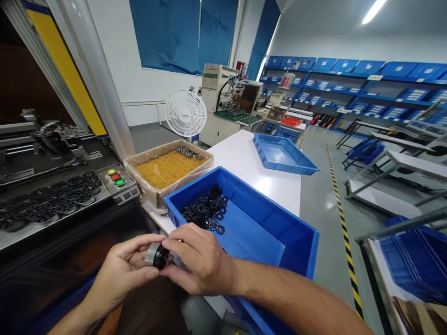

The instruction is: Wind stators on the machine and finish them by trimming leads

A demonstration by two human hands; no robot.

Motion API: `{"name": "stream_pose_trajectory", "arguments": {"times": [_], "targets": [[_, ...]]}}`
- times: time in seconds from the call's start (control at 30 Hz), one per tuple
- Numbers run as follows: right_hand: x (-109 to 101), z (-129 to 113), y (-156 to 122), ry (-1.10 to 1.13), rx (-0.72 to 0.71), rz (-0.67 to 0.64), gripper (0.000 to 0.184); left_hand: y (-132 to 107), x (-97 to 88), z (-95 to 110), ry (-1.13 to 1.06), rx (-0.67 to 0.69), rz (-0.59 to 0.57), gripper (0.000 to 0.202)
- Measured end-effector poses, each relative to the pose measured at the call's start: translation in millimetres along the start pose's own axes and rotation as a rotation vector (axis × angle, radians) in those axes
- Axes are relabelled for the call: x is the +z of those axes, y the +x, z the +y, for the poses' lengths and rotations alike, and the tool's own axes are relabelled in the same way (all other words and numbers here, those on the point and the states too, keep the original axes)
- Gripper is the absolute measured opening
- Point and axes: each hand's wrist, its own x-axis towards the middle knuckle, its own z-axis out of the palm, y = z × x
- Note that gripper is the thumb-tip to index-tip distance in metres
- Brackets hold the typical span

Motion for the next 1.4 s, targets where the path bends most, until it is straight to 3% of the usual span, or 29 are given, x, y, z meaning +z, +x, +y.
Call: {"name": "stream_pose_trajectory", "arguments": {"times": [0.27, 0.4, 0.57, 0.67, 0.73, 0.83, 0.9, 1.0, 1.1, 1.2, 1.3, 1.4], "targets": [[0, 1, 0, -0.049, -0.048, -0.038, 0.036, -6, -2.8, 3, 0.042, -0.032, -0.006, 0.045], [-1, 2, 0, -0.132, -0.078, -0.064, 0.035, -7, -5.3, 4, 0.072, -0.051, 0.070, 0.045], [9, -1, -9, -0.199, -0.133, -0.054, 0.038, -11, -9.9, -3, 0.240, -0.068, 0.023, 0.048], [16, 2, -11, -0.191, -0.118, -0.081, 0.034, -17, -8.1, -8, 0.353, -0.053, 0.108, 0.044], [15, 18, -8, -0.131, 0.095, -0.178, 0.032, -19, -7.8, -8, 0.433, -0.020, 0.124, 0.042], [0, 67, -9, -0.190, 0.672, -0.251, 0.031, -17, -14.5, -1, 0.568, 0.029, 0.084, 0.043], [-14, 107, -18, -0.287, 0.882, -0.262, 0.029, -13, -23.7, 3, 0.615, 0.004, 0.078, 0.041], [-26, 151, -46, -0.333, 1.127, -0.384, 0.028, -8, -38.5, 4, 0.524, -0.085, 0.111, 0.039], [-21, 167, -75, -0.336, 1.306, -0.475, 0.031, -7, -45.6, 4, 0.478, -0.045, 0.153, 0.038], [-10, 167, -88, -0.336, 1.413, -0.514, 0.032, -12, -39.3, 9, 0.738, 0.132, 0.125, 0.031], [-4, 166, -87, -0.324, 1.455, -0.561, 0.032, -18, -25.5, 18, 0.938, 0.298, 0.121, 0.037], [-8, 172, -79, -0.311, 1.432, -0.615, 0.032, -19, -19.6, 22, 0.925, 0.311, 0.146, 0.042]]}}
